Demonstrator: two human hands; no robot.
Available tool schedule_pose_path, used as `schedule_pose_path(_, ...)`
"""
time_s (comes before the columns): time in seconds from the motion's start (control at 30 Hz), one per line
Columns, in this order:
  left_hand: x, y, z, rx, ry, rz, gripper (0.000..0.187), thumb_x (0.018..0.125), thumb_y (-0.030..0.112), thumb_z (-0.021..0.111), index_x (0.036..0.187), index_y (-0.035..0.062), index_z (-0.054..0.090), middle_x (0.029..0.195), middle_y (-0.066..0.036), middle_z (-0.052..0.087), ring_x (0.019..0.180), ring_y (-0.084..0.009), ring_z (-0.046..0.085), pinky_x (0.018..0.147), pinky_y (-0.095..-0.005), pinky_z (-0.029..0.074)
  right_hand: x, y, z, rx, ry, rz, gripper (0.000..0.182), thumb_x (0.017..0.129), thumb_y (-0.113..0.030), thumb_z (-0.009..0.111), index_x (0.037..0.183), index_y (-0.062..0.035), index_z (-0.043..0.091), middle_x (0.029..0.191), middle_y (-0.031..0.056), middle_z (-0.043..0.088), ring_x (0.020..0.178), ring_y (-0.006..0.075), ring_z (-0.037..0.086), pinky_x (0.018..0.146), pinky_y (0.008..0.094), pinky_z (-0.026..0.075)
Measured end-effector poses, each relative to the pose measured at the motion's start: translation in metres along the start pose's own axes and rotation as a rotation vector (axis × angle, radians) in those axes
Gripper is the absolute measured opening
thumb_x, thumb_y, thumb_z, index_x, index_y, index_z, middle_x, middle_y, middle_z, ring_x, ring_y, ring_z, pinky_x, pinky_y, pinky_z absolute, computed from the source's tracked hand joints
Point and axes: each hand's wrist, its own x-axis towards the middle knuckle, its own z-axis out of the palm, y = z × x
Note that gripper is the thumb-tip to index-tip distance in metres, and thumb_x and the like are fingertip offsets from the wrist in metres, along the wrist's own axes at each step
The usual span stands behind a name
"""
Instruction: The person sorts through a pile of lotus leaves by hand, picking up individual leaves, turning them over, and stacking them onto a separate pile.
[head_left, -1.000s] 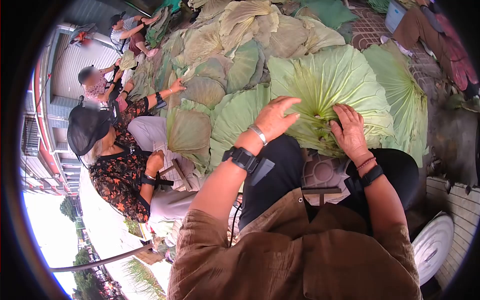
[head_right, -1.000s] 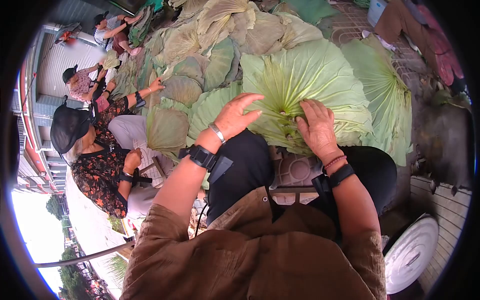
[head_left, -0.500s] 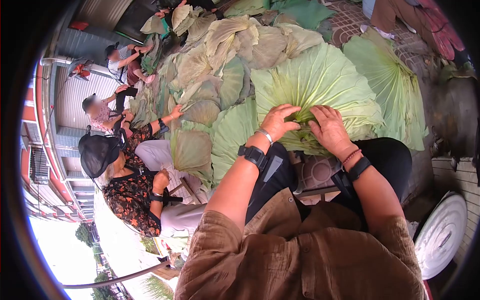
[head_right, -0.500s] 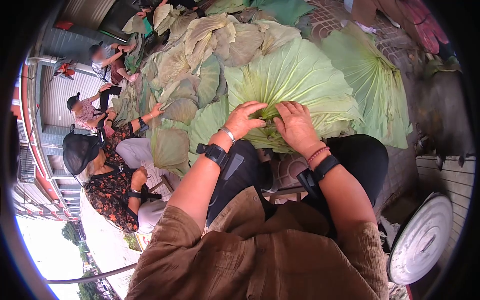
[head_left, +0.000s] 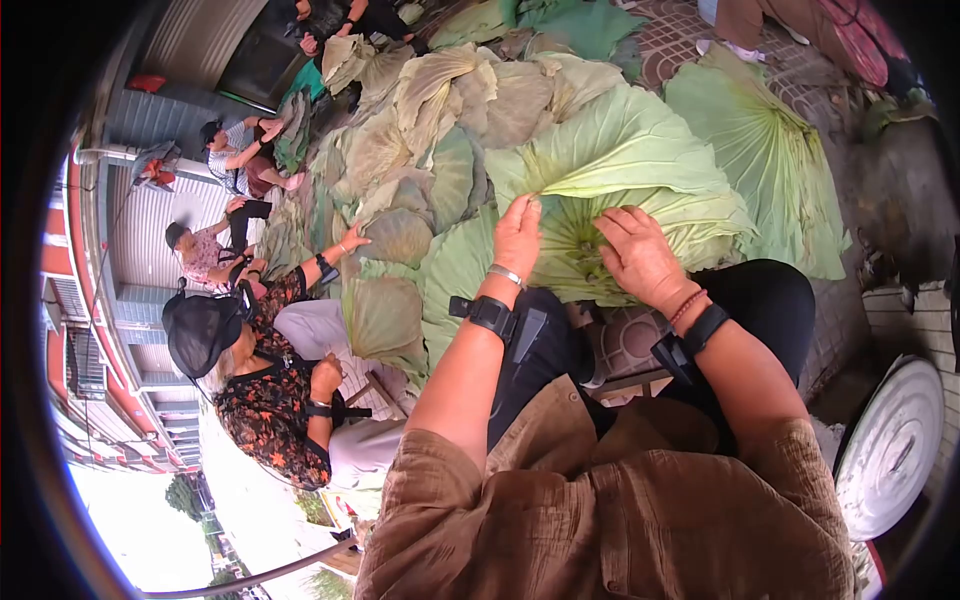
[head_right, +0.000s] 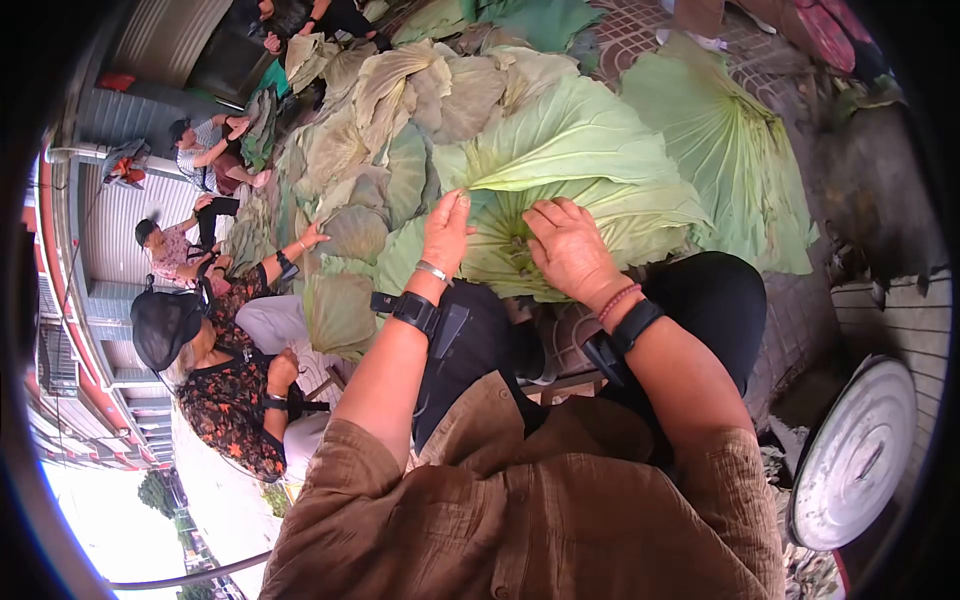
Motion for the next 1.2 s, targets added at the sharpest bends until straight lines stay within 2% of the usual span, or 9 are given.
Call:
schedule_pose_path(0.13,0.033,0.005,-0.026,-0.552,0.317,-0.113,0.019,0.100,0.024,0.049,0.101,0.0050,0.053,0.083,-0.002,0.050,0.069,-0.0085,0.048,0.075,-0.0393,0.059,-0.003,0.003,0.005,-0.050,-0.080,0.003,0.044,0.080,-0.020,0.064,0.121,-0.0064,0.057,0.126,0.0134,0.056,0.120,0.0322,0.047,0.101,0.0449,0.036)
schedule_pose_path(0.27,0.047,0.025,-0.096,-0.713,0.451,-0.004,0.020,0.100,0.022,0.049,0.111,0.0052,0.049,0.085,-0.002,0.043,0.073,-0.0089,0.046,0.078,-0.0417,0.058,-0.001,0.003,0.005,-0.061,-0.114,0.020,0.046,0.081,-0.022,0.064,0.123,-0.0064,0.056,0.127,0.0129,0.056,0.120,0.0313,0.047,0.101,0.0451,0.035)
schedule_pose_path(0.33,0.096,-0.091,-0.225,-0.742,0.168,0.109,0.021,0.101,0.022,0.046,0.114,0.0055,0.048,0.088,-0.002,0.043,0.073,-0.0101,0.045,0.080,-0.0426,0.057,0.001,0.002,0.004,-0.064,-0.120,0.023,0.046,0.081,-0.022,0.064,0.123,-0.0063,0.056,0.126,0.0125,0.056,0.119,0.0304,0.048,0.101,0.0443,0.036)
schedule_pose_path(0.4,0.049,0.011,-0.199,-0.543,0.600,0.157,0.023,0.102,0.021,0.044,0.118,0.0055,0.047,0.095,-0.004,0.048,0.079,-0.0123,0.050,0.085,-0.0422,0.055,0.003,0.001,0.004,-0.074,-0.124,0.021,0.046,0.081,-0.022,0.064,0.123,-0.0062,0.056,0.126,0.0123,0.056,0.119,0.0301,0.048,0.100,0.0441,0.036)
schedule_pose_path(0.5,0.001,0.042,-0.212,-0.197,0.717,0.305,0.026,0.101,0.019,0.045,0.122,0.0034,0.050,0.109,-0.008,0.053,0.090,-0.0163,0.055,0.088,-0.0367,0.052,0.003,0.001,0.006,-0.082,-0.126,0.010,0.046,0.080,-0.021,0.065,0.123,-0.0063,0.055,0.125,0.0123,0.057,0.118,0.0297,0.048,0.099,0.0435,0.036)
schedule_pose_path(0.7,-0.072,-0.037,-0.195,0.485,0.628,0.339,0.024,0.097,0.012,0.050,0.118,0.0018,0.058,0.104,-0.016,0.062,0.097,-0.0278,0.060,0.089,-0.0358,0.047,0.004,0.001,0.006,-0.095,-0.150,0.000,0.049,0.079,-0.018,0.065,0.125,-0.0064,0.054,0.124,0.0119,0.057,0.118,0.0302,0.048,0.100,0.0430,0.036)
schedule_pose_path(0.9,-0.147,-0.198,-0.115,0.358,0.034,-0.099,0.025,0.092,0.016,0.056,0.115,0.0066,0.060,0.110,-0.021,0.062,0.104,-0.0381,0.059,0.089,-0.0416,0.047,0.006,0.002,0.009,-0.078,-0.153,-0.012,0.048,0.078,-0.016,0.065,0.123,-0.0052,0.054,0.122,0.0134,0.056,0.116,0.0326,0.049,0.099,0.0442,0.036)
schedule_pose_path(1.03,-0.166,-0.211,-0.095,0.320,0.012,-0.353,0.026,0.093,0.018,0.054,0.115,0.0063,0.059,0.110,-0.021,0.062,0.103,-0.0388,0.059,0.086,-0.0423,0.048,0.008,0.003,0.011,-0.067,-0.152,-0.009,0.048,0.077,-0.014,0.065,0.124,-0.0050,0.053,0.123,0.0136,0.055,0.117,0.0333,0.048,0.100,0.0435,0.035)
schedule_pose_path(1.2,-0.140,-0.198,-0.120,0.399,0.477,-0.181,0.026,0.096,0.018,0.049,0.115,0.0026,0.057,0.104,-0.020,0.062,0.096,-0.0343,0.060,0.083,-0.0426,0.050,0.009,0.007,0.019,-0.079,-0.183,0.042,0.051,0.077,-0.014,0.064,0.126,-0.0065,0.053,0.126,0.0128,0.054,0.119,0.0327,0.046,0.102,0.0432,0.032)
